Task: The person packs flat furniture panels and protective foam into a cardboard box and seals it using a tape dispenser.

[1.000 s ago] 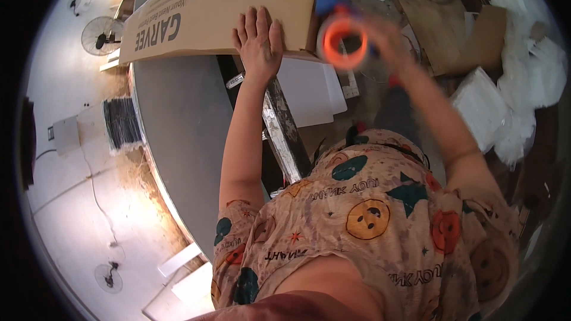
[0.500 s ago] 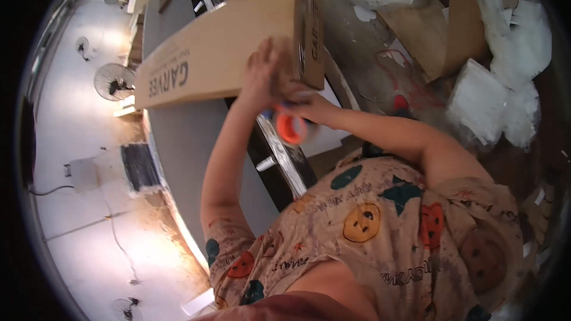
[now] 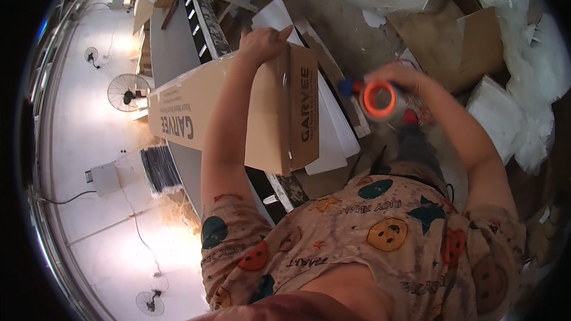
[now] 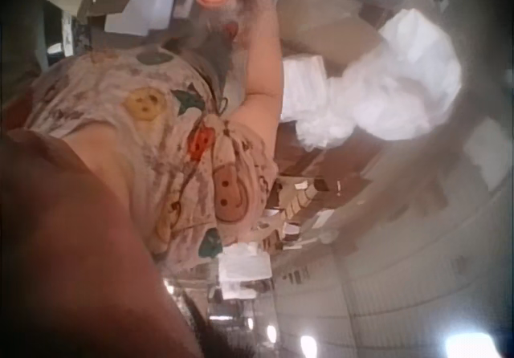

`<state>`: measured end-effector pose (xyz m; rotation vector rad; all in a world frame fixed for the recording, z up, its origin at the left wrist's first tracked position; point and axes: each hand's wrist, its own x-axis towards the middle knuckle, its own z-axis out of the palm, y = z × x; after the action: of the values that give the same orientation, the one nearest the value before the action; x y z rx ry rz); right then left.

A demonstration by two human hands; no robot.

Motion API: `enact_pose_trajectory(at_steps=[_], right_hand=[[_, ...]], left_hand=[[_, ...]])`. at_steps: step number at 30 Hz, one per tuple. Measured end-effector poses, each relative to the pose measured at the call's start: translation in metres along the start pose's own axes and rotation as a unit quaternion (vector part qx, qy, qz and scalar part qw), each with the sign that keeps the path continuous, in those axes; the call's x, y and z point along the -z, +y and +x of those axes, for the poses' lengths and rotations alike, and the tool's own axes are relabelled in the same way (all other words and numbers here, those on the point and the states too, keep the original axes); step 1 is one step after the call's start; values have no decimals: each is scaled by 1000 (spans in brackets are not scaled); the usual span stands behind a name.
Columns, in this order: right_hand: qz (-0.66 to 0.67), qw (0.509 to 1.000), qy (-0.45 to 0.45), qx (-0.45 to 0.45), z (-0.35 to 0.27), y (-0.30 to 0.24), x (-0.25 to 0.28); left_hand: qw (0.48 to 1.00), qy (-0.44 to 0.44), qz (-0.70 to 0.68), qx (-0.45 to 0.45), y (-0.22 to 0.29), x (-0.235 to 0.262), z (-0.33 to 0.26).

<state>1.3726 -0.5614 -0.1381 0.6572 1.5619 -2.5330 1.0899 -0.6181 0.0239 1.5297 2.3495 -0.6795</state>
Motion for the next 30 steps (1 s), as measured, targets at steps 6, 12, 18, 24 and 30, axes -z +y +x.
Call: enact_pose_trajectory(at_steps=[6,12,18,24,30], right_hand=[[214,976,36,13,116,-83,79],[97,991,-89,-14,224,-148,56],[-136,944,-302,1,230,-119,35],[-83,981,-114,135,52,-28,16],[-255,868,179,386,27,60,-69]], left_hand=[[848,485,-197,-84,-47,-86,-23],[882,432,-179,52,-26,-75,-34],[895,387,-211,74,-21,-84,-51],[881,436,-170,75,-23,-97,-46],[880,444,-165,26,-31,-75,-51]])
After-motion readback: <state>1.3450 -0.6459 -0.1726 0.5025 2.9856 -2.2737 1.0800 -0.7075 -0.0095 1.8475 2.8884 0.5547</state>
